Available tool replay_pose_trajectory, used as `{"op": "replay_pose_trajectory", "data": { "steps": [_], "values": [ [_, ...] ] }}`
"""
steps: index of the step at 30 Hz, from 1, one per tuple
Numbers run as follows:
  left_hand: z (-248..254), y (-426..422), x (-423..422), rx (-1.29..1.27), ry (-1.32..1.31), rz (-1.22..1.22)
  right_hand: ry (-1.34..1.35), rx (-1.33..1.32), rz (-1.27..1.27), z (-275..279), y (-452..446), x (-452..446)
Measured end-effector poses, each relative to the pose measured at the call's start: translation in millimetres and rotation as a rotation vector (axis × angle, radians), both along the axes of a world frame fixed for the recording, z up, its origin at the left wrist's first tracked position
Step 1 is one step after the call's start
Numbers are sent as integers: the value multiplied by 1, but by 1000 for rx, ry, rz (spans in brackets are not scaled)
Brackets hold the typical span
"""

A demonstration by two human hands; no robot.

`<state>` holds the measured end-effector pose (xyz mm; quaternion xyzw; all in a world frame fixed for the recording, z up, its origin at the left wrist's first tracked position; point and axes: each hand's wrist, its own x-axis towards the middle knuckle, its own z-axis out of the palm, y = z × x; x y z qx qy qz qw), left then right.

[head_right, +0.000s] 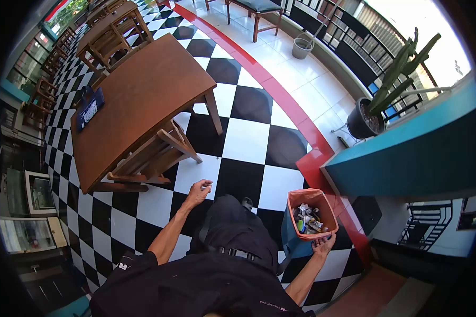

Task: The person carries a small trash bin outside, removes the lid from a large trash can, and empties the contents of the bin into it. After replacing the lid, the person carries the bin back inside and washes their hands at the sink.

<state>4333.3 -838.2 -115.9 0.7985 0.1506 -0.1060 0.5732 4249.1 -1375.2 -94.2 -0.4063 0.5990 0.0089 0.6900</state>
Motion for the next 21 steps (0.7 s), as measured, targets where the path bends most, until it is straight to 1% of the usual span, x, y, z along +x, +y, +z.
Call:
{"op": "replay_pose_trajectory", "data": {
  "steps": [2, 3, 5, 7, 9, 10, 11, 12, 13, 14, 15, 16, 17, 18, 19, 20, 21],
  "values": [
    [4, 0, 46, -60, -98, 66, -22, -12, 46, 16, 4, 87],
    [9, 2, 69, -59, -95, 86, -28, -26, 74, 19, 5, 129],
    [35, 0, 122, -82, -188, 136, -36, -69, 94, 20, 9, 214],
    [52, 0, 184, -125, -140, 182, -116, 13, 214, 18, 11, 300],
    [74, -1, 248, -123, -194, 240, -104, -67, 249, 25, 33, 380],
    [86, -4, 285, -93, -199, 193, -74, -72, 256, 30, 43, 419],
    [100, -13, 327, -1, -299, 131, -59, -72, 264, 32, 56, 465],
    [122, -28, 373, 12, -393, 56, -67, -111, 304, 33, 63, 509],
    [146, -46, 420, -39, -442, -57, -76, -145, 349, 34, 75, 559],
    [162, -70, 470, -35, -570, -180, -104, -155, 384, 48, 100, 608],
    [180, -98, 511, -110, -702, -345, -127, -155, 417, 46, 110, 649],
    [200, -126, 549, -173, -803, -531, -150, -152, 446, 57, 129, 689],
    [207, -156, 585, -142, -1017, -661, -357, 18, 586, 57, 136, 732],
    [226, -175, 628, -106, -1039, -922, -287, -95, 588, 68, 163, 781],
    [227, -196, 656, -102, -973, -1017, -216, -213, 589, 84, 189, 815],
    [222, -218, 692, 40, -789, -1319, -345, -155, 614, 94, 209, 845],
    [218, -221, 725, 229, -686, -1447, -348, -158, 630, 98, 225, 876]
  ]
}}
